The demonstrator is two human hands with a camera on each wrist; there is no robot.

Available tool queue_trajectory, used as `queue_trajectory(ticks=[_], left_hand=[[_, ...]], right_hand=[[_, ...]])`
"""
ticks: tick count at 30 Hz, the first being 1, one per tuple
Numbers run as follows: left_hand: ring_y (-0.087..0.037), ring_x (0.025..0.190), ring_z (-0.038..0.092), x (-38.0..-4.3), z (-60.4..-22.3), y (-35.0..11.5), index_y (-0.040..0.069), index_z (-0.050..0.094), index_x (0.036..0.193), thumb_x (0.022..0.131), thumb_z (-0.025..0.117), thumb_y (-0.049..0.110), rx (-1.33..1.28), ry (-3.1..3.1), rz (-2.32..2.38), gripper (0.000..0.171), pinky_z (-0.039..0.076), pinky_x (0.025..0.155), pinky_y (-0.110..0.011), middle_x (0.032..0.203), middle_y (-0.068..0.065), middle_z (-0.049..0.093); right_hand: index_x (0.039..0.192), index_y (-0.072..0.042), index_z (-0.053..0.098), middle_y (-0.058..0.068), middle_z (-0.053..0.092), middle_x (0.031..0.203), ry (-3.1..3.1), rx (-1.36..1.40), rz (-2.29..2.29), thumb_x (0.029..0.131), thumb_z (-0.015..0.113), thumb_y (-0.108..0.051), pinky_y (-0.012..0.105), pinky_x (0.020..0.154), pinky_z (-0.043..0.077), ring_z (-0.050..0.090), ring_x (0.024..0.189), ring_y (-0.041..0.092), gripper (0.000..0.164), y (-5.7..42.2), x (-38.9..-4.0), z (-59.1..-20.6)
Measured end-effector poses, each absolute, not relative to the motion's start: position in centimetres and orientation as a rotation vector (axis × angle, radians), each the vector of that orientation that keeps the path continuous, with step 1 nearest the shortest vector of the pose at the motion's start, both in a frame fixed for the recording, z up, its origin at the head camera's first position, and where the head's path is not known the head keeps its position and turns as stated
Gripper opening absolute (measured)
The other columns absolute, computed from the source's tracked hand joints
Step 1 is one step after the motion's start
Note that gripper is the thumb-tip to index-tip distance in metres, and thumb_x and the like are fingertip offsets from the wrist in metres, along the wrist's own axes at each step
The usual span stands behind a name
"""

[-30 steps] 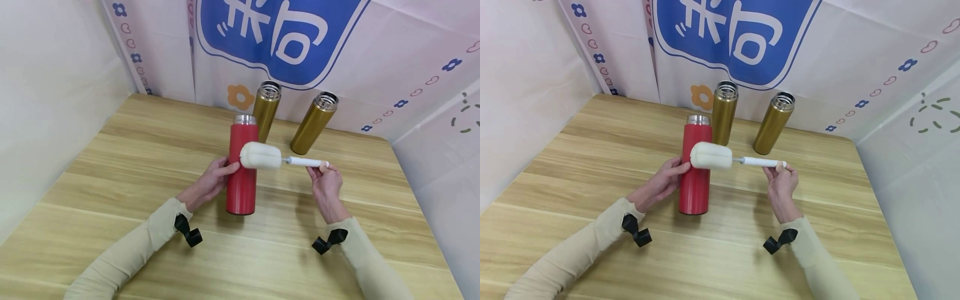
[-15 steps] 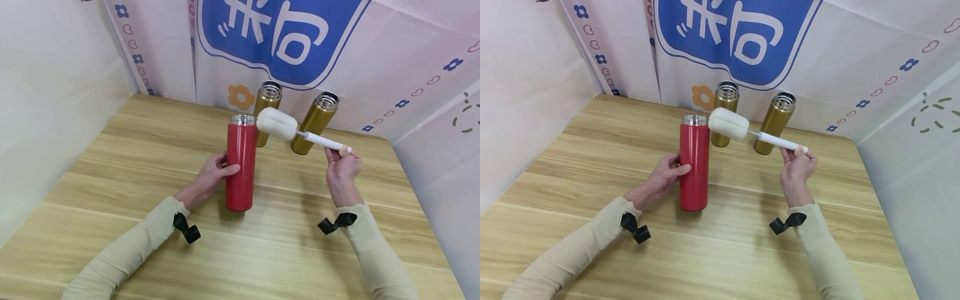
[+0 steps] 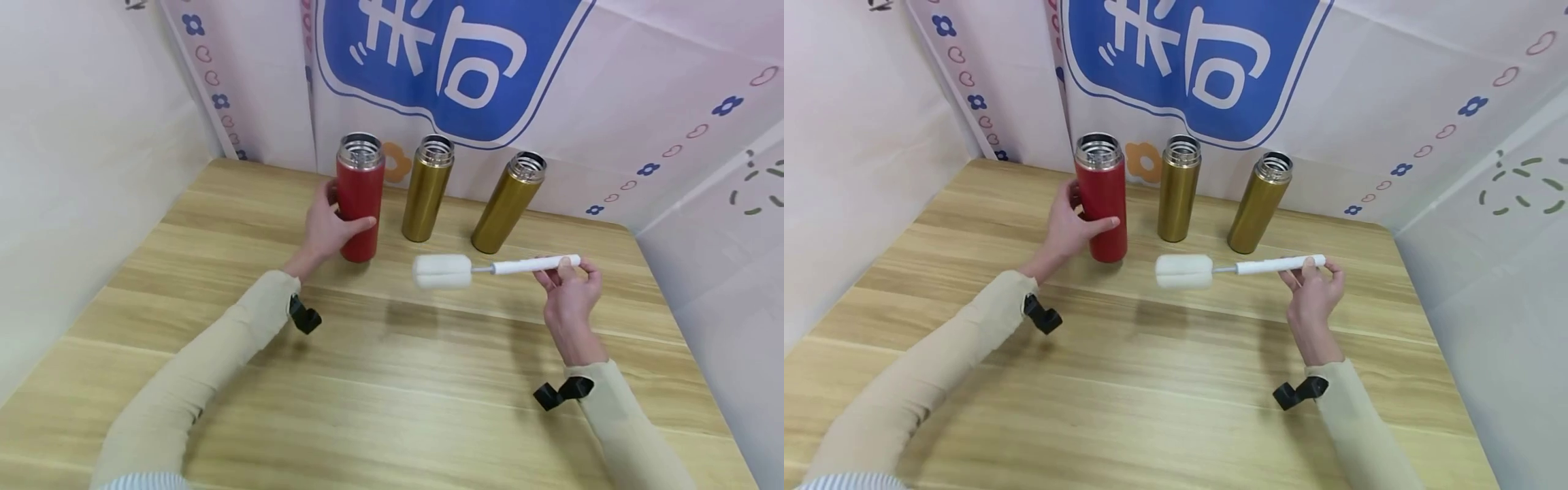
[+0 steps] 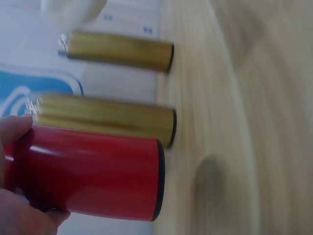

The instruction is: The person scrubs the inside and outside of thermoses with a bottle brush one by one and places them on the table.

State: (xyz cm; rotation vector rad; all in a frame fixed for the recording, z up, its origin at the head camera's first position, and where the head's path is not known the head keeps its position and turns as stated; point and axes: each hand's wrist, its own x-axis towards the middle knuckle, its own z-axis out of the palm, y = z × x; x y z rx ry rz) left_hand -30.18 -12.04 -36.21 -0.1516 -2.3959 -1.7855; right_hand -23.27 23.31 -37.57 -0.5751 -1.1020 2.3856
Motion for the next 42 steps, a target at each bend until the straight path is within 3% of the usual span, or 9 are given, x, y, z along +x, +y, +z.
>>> queue_trajectory(ticks=[6,19,24,42], left_hand=[[-0.024,0.128,0.043,-33.7,-36.7,-12.9,0.009,0.026,0.138,0.074,0.077,0.022,-0.012,-2.433,-1.694,0.082,0.039,0.108,-0.039,0.138,-0.011,0.043],[-0.024,0.13,0.041,-37.1,-37.9,-13.2,0.011,0.023,0.139,0.078,0.074,0.019,0.07,-2.465,-1.689,0.08,0.037,0.11,-0.039,0.143,-0.01,0.039],[-0.025,0.131,0.041,-37.7,-38.3,-13.1,0.011,0.023,0.14,0.079,0.074,0.019,0.104,-2.479,-1.698,0.08,0.036,0.11,-0.039,0.144,-0.011,0.038],[-0.029,0.13,0.042,-37.2,-38.8,-12.7,0.009,0.02,0.142,0.08,0.072,0.021,-0.035,-2.549,-1.591,0.081,0.038,0.108,-0.045,0.142,-0.016,0.04]], right_hand=[[0.1,-0.01,0.034,0.011,0.046,0.098,-1.239,-0.603,2.375,0.093,0.047,0.001,0.028,0.062,0.058,0.068,0.067,0.021,0.018,24.1,-21.8,-39.3],[0.101,-0.012,0.032,0.006,0.063,0.08,-1.467,-0.597,2.414,0.093,0.047,0.0,0.027,0.064,0.058,0.071,0.07,0.02,0.02,25.3,-19.6,-40.7],[0.103,-0.012,0.033,0.006,0.067,0.074,-1.535,-0.595,2.415,0.094,0.044,0.001,0.026,0.064,0.058,0.071,0.07,0.018,0.019,25.6,-18.9,-41.1],[0.104,-0.012,0.032,0.006,0.067,0.074,-1.524,-0.639,2.427,0.095,0.044,-0.001,0.024,0.064,0.058,0.071,0.072,0.018,0.019,25.9,-19.2,-41.4]])
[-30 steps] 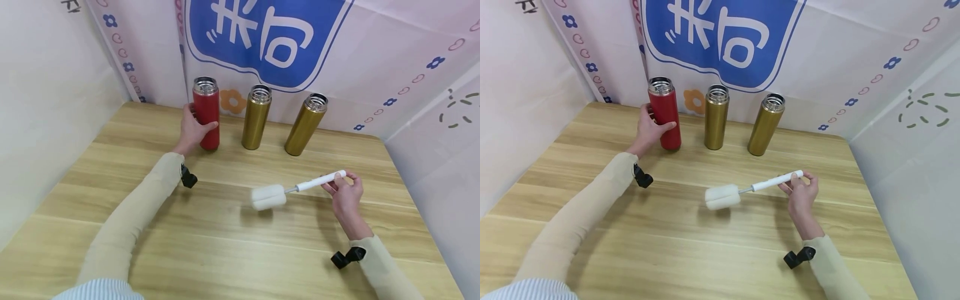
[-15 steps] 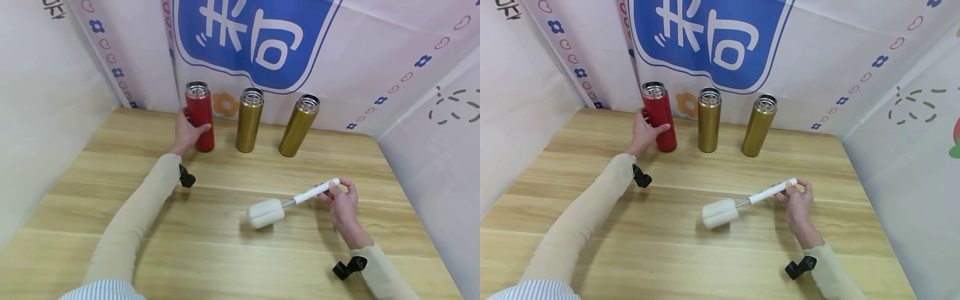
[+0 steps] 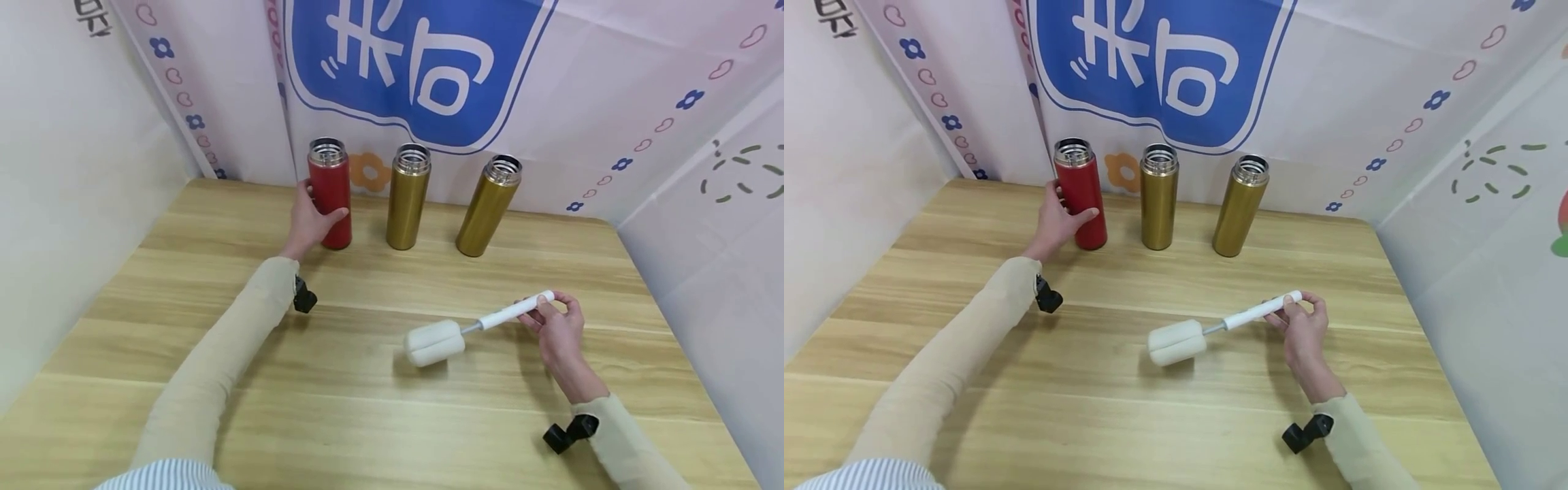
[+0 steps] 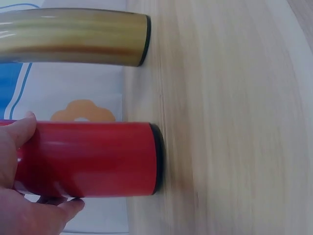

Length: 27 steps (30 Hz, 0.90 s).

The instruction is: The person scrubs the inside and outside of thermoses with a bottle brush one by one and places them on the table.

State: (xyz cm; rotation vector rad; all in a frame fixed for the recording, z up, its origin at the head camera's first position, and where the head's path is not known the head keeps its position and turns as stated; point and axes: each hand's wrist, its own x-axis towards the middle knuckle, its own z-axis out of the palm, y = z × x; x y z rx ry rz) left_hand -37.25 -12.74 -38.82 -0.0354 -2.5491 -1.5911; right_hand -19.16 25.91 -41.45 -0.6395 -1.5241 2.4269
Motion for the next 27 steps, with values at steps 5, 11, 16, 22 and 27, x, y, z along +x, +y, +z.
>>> queue_trajectory(ticks=[5,11,16,22,27], left_hand=[[-0.031,0.128,0.043,-37.14,-39.4,-13.1,0.007,0.02,0.142,0.08,0.072,0.02,-0.081,-2.534,-1.593,0.082,0.039,0.107,-0.046,0.141,-0.018,0.041],[-0.03,0.129,0.043,-36.95,-39.65,-13.24,0.008,0.02,0.142,0.08,0.073,0.019,-0.082,-2.508,-1.619,0.082,0.039,0.107,-0.045,0.141,-0.017,0.041],[-0.03,0.13,0.042,-36.92,-39.5,-13.17,0.009,0.019,0.143,0.08,0.072,0.02,-0.058,-2.522,-1.625,0.083,0.039,0.108,-0.045,0.142,-0.017,0.04],[-0.03,0.13,0.042,-36.96,-39.44,-13.08,0.008,0.019,0.143,0.08,0.073,0.02,-0.076,-2.521,-1.617,0.083,0.039,0.108,-0.045,0.142,-0.017,0.04],[-0.029,0.13,0.041,-36.9,-39.64,-13.21,0.01,0.016,0.144,0.081,0.072,0.022,-0.104,-2.512,-1.616,0.085,0.038,0.108,-0.046,0.142,-0.016,0.038]], right_hand=[[0.104,-0.012,0.031,0.007,0.067,0.074,-1.511,-0.644,2.433,0.095,0.044,-0.001,0.024,0.063,0.058,0.071,0.071,0.018,0.019,26.03,-19.09,-41.55],[0.104,-0.012,0.032,0.006,0.067,0.075,-1.522,-0.656,2.422,0.095,0.044,-0.002,0.024,0.065,0.058,0.071,0.071,0.018,0.018,25.99,-18.92,-41.54],[0.104,-0.012,0.032,0.007,0.066,0.077,-1.513,-0.656,2.415,0.095,0.044,-0.002,0.025,0.066,0.058,0.071,0.072,0.018,0.018,25.98,-18.71,-41.49],[0.104,-0.012,0.032,0.008,0.065,0.079,-1.519,-0.653,2.409,0.096,0.043,-0.002,0.025,0.068,0.058,0.071,0.072,0.018,0.017,26.18,-18.54,-41.57],[0.105,-0.012,0.032,0.008,0.064,0.083,-1.509,-0.656,2.42,0.096,0.043,-0.003,0.026,0.07,0.058,0.071,0.074,0.017,0.017,26.39,-18.48,-41.77]])
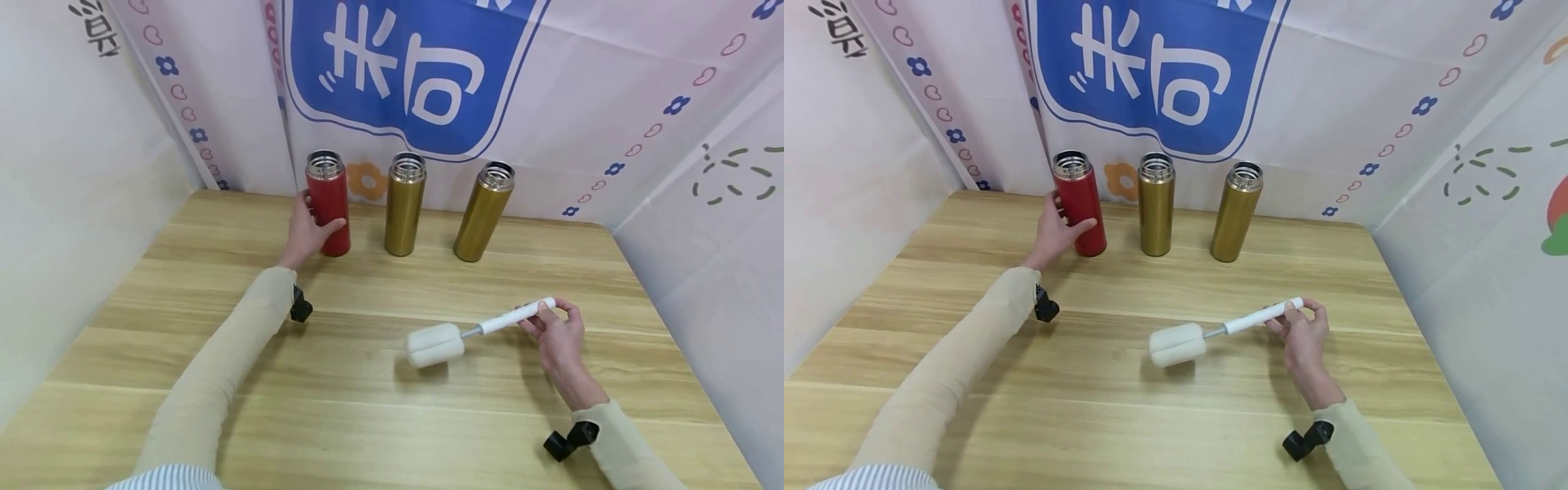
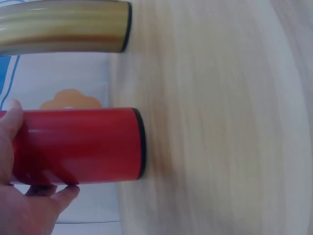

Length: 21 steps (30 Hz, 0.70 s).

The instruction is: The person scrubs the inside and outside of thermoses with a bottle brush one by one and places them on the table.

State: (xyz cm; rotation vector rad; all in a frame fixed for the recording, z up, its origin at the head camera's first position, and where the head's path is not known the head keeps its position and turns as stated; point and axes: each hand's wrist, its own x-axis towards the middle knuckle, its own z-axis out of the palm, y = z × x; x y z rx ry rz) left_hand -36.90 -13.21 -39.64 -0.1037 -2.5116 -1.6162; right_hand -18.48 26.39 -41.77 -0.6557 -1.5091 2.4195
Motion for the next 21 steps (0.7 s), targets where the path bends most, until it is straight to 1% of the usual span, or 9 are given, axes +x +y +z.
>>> queue_trajectory(ticks=[2,5,6,8,10,13,15,17,21], left_hand=[[-0.029,0.132,0.039,-36.8,-39.8,-13.3,0.011,0.013,0.145,0.08,0.073,0.024,-0.101,-2.512,-1.606,0.089,0.036,0.11,-0.046,0.144,-0.016,0.036],[-0.028,0.137,0.03,-36.3,-39.7,-13.2,0.017,0.006,0.148,0.078,0.075,0.031,-0.038,-2.491,-1.59,0.099,0.03,0.113,-0.046,0.15,-0.014,0.027],[-0.026,0.139,0.027,-36.0,-39.6,-13.1,0.019,0.005,0.148,0.077,0.075,0.034,-0.006,-2.465,-1.58,0.1,0.028,0.115,-0.045,0.151,-0.011,0.024],[-0.023,0.139,0.025,-35.3,-39.6,-12.8,0.02,0.01,0.147,0.076,0.076,0.036,0.02,-2.344,-1.538,0.098,0.028,0.115,-0.041,0.15,-0.009,0.023],[-0.019,0.136,0.026,-34.5,-39.4,-12.1,0.017,0.019,0.143,0.075,0.077,0.032,-0.028,-2.183,-1.477,0.09,0.03,0.113,-0.038,0.147,-0.008,0.026],[-0.021,0.128,0.035,-33.5,-39.1,-10.2,0.005,0.034,0.13,0.074,0.078,0.019,-0.233,-1.969,-1.33,0.073,0.038,0.106,-0.037,0.136,-0.014,0.035],[-0.023,0.125,0.039,-33.0,-38.8,-8.5,0.0,0.037,0.126,0.072,0.079,0.012,-0.359,-1.915,-1.274,0.07,0.043,0.102,-0.038,0.133,-0.018,0.038],[-0.026,0.121,0.043,-32.9,-38.7,-6.8,-0.002,0.037,0.124,0.07,0.081,0.012,-0.436,-1.921,-1.244,0.071,0.046,0.097,-0.038,0.129,-0.019,0.04],[-0.027,0.117,0.044,-33.4,-39.0,-3.9,0.001,0.035,0.129,0.07,0.081,0.018,-0.395,-2.061,-1.287,0.077,0.046,0.095,-0.037,0.126,-0.017,0.041]], right_hand=[[0.105,-0.013,0.032,0.007,0.063,0.085,-1.511,-0.659,2.419,0.096,0.044,-0.004,0.026,0.071,0.058,0.071,0.075,0.017,0.017,26.5,-18.4,-41.9],[0.105,-0.013,0.033,0.007,0.063,0.086,-1.499,-0.664,2.421,0.096,0.044,-0.005,0.025,0.071,0.058,0.071,0.076,0.017,0.017,26.6,-18.3,-42.0],[0.105,-0.013,0.033,0.006,0.063,0.086,-1.492,-0.664,2.424,0.096,0.044,-0.005,0.025,0.07,0.058,0.071,0.076,0.017,0.017,26.6,-18.3,-42.0],[0.105,-0.013,0.033,0.005,0.063,0.084,-1.466,-0.67,2.429,0.095,0.045,-0.004,0.025,0.069,0.058,0.071,0.075,0.017,0.018,26.7,-18.3,-41.9],[0.105,-0.013,0.033,0.005,0.064,0.082,-1.448,-0.672,2.426,0.095,0.045,-0.003,0.025,0.067,0.058,0.071,0.074,0.017,0.018,26.9,-18.3,-41.9],[0.104,-0.012,0.033,0.005,0.066,0.078,-1.401,-0.668,2.426,0.094,0.046,-0.002,0.026,0.064,0.058,0.071,0.071,0.018,0.019,27.3,-18.3,-41.8],[0.104,-0.012,0.033,0.006,0.067,0.077,-1.393,-0.659,2.422,0.094,0.046,-0.002,0.026,0.063,0.058,0.071,0.07,0.018,0.02,27.5,-18.3,-41.8],[0.103,-0.012,0.032,0.005,0.067,0.076,-1.396,-0.657,2.42,0.094,0.047,-0.002,0.026,0.063,0.058,0.071,0.07,0.018,0.02,27.6,-18.3,-41.9],[0.102,-0.013,0.032,0.005,0.066,0.078,-1.435,-0.671,2.407,0.094,0.047,-0.002,0.025,0.064,0.058,0.071,0.07,0.016,0.021,27.7,-18.3,-42.3]])
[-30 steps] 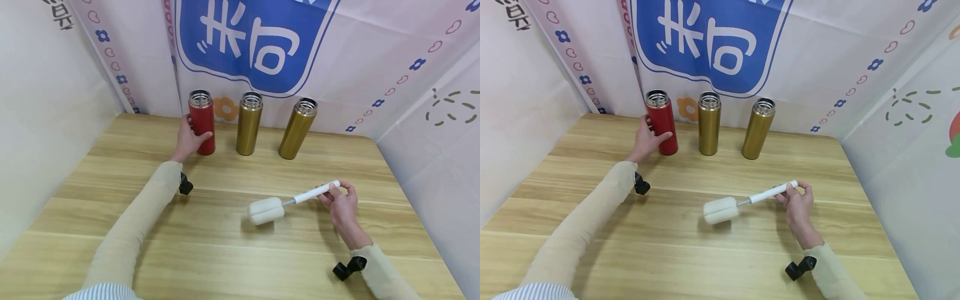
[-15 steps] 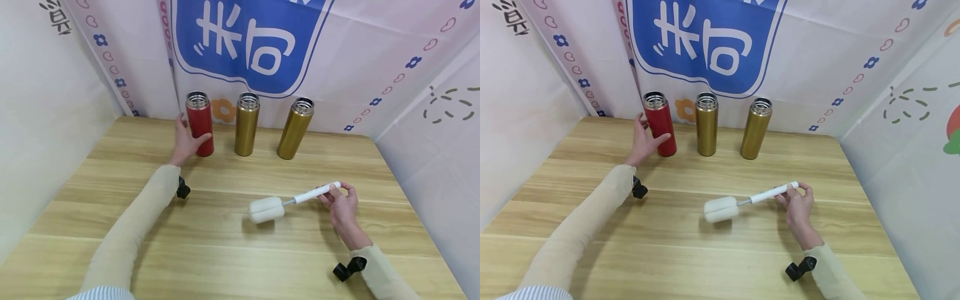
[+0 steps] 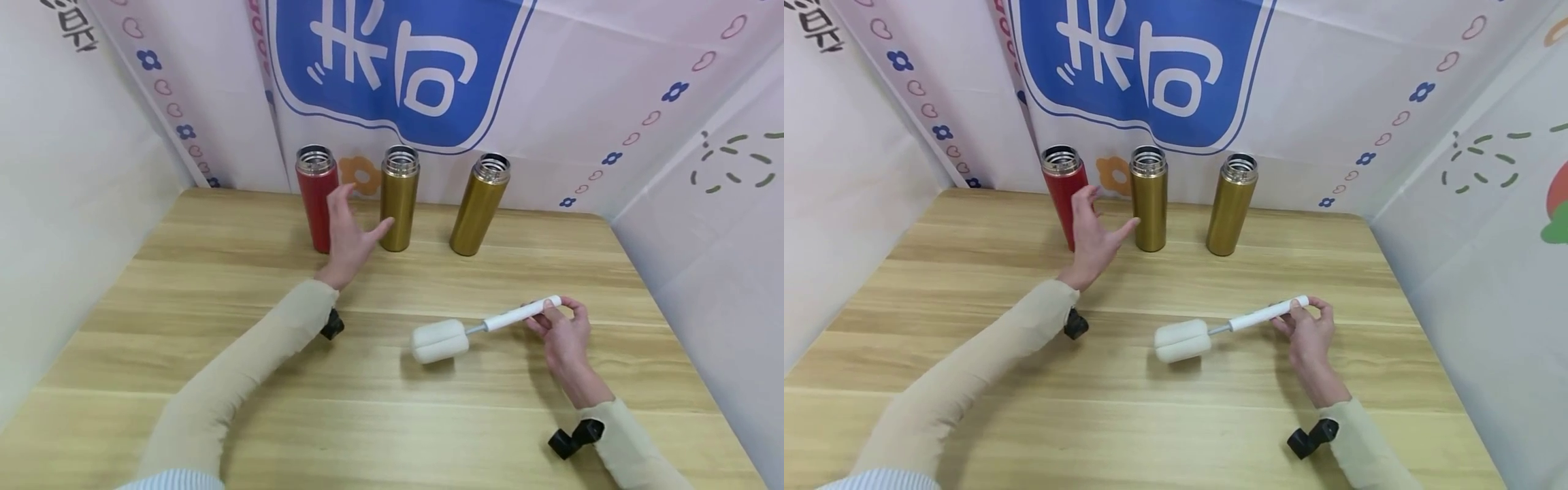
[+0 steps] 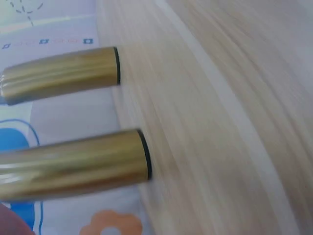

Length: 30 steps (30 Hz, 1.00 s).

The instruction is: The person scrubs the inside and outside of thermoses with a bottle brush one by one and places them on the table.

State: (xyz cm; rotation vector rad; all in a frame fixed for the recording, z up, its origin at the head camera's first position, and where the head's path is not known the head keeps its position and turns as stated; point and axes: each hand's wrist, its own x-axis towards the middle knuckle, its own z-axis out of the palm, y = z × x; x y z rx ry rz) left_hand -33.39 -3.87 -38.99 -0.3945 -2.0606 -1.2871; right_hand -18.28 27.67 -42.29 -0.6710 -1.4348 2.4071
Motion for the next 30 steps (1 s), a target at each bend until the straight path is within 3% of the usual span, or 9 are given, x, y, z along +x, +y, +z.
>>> queue_trajectory(ticks=[10,20,30], left_hand=[[-0.032,0.125,0.041,-36.7,-40.6,-0.6,0.01,0.024,0.141,0.072,0.079,0.034,-0.095,-2.338,-1.534,0.091,0.039,0.106,-0.041,0.137,-0.015,0.036],[-0.025,0.126,0.044,-37.8,-40.5,0.1,0.013,0.027,0.139,0.075,0.077,0.035,-0.098,-2.435,-1.607,0.085,0.039,0.107,-0.04,0.139,-0.012,0.04],[-0.025,0.125,0.047,-37.8,-40.6,0.3,0.013,0.031,0.137,0.077,0.075,0.032,-0.114,-2.417,-1.644,0.077,0.04,0.106,-0.041,0.138,-0.011,0.044]], right_hand=[[0.102,-0.013,0.032,0.005,0.067,0.077,-1.451,-0.698,2.389,0.094,0.047,-0.002,0.023,0.062,0.058,0.071,0.068,0.015,0.02,27.7,-18.3,-42.4],[0.102,-0.013,0.031,0.003,0.069,0.074,-1.48,-0.7,2.382,0.095,0.046,-0.003,0.022,0.06,0.057,0.071,0.069,0.015,0.019,27.9,-18.2,-42.7],[0.102,-0.014,0.032,0.004,0.067,0.076,-1.495,-0.711,2.376,0.095,0.045,-0.002,0.023,0.062,0.057,0.071,0.07,0.015,0.019,28.1,-18.2,-43.0]])
